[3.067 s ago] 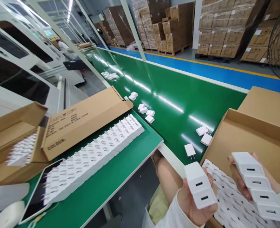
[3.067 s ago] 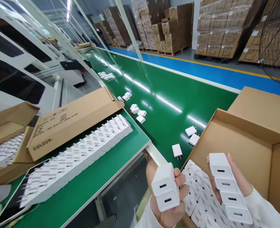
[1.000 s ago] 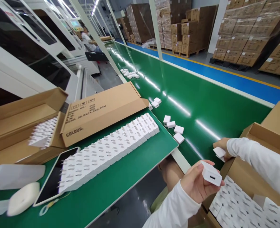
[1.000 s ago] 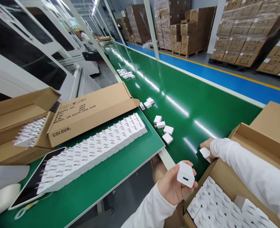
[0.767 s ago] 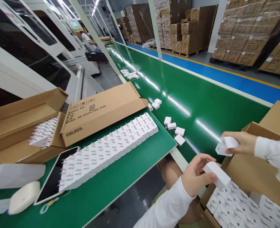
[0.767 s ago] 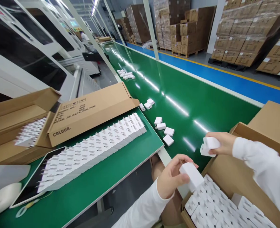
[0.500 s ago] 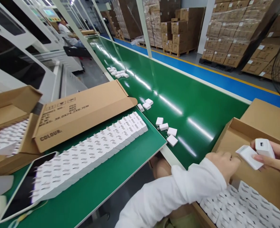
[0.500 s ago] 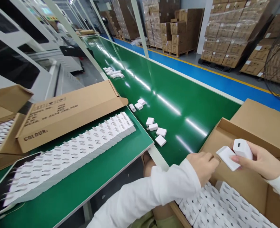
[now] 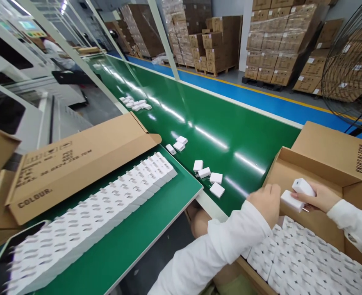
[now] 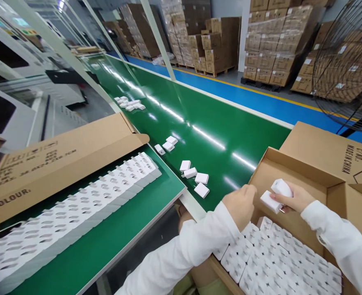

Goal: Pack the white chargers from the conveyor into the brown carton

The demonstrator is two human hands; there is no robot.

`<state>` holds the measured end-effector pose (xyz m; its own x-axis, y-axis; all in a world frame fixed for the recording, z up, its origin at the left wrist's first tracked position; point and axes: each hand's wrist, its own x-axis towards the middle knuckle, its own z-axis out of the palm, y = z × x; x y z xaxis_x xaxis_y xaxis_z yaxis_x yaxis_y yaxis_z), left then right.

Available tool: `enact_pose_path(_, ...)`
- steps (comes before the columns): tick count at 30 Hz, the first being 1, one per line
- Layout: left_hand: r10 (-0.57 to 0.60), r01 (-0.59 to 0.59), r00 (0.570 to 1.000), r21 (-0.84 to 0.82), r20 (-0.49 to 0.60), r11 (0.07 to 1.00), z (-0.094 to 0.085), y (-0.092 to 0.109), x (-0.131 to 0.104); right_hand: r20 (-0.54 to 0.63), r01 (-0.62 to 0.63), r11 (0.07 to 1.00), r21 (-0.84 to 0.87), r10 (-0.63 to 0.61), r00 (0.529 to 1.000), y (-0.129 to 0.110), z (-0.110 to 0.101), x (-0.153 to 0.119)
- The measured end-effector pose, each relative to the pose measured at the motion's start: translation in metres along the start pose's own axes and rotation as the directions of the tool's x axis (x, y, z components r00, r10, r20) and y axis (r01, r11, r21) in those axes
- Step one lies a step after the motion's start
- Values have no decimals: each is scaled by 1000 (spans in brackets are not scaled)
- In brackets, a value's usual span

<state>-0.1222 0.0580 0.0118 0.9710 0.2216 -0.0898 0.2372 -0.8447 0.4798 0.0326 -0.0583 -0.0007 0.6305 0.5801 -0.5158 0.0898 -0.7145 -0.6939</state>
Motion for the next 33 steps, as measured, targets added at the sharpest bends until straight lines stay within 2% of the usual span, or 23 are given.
enact_pose_path(2,91,-90,982,14,-163,996,1,-6,-3,86,58,984,-165,-44,995,-6,12,5)
enact_pose_path(4,138,-151,961,-35,-238,988,2,-15,-4,185,166,887,-432,-93,978,-12,26,11)
enact_pose_path(7,25,-76,941,-141,-337,987,1,-40,-10,273,277,646,-712,-109,956,-19,46,18)
enact_pose_path(9,-54,5,922,-126,-384,992,1,-62,-22,276,282,589,-757,-102,956,-22,56,20)
enact_pose_path(11,-50,53,941,-1,-334,999,5,-86,-36,283,293,547,-784,-106,953,-22,61,21)
enact_pose_path(14,-5,49,981,224,-195,973,20,-113,-53,307,335,521,-785,-142,941,-21,62,20)
enact_pose_path(17,15,35,984,277,-176,960,34,-126,-56,331,372,509,-776,-173,928,-24,59,21)
enact_pose_path(20,25,24,982,255,-188,967,33,-125,-57,333,384,487,-785,-191,923,-30,58,21)
enact_pose_path(22,56,-27,967,119,-249,993,25,-119,-63,325,376,471,-798,-189,927,-34,58,18)
enact_pose_path(24,82,-146,917,-137,-390,980,18,-107,-73,326,380,477,-793,-196,925,-36,60,14)
enact_pose_path(26,57,-281,845,-350,-532,894,13,-93,-83,321,385,504,-773,-214,923,-36,62,11)
enact_pose_path(29,31,-388,780,-445,-625,807,10,-74,-92,303,378,554,-741,-226,926,-32,62,10)
enact_pose_path(33,5,-439,727,-460,-686,772,9,-62,-95,219,339,630,-698,-263,940,-23,57,12)
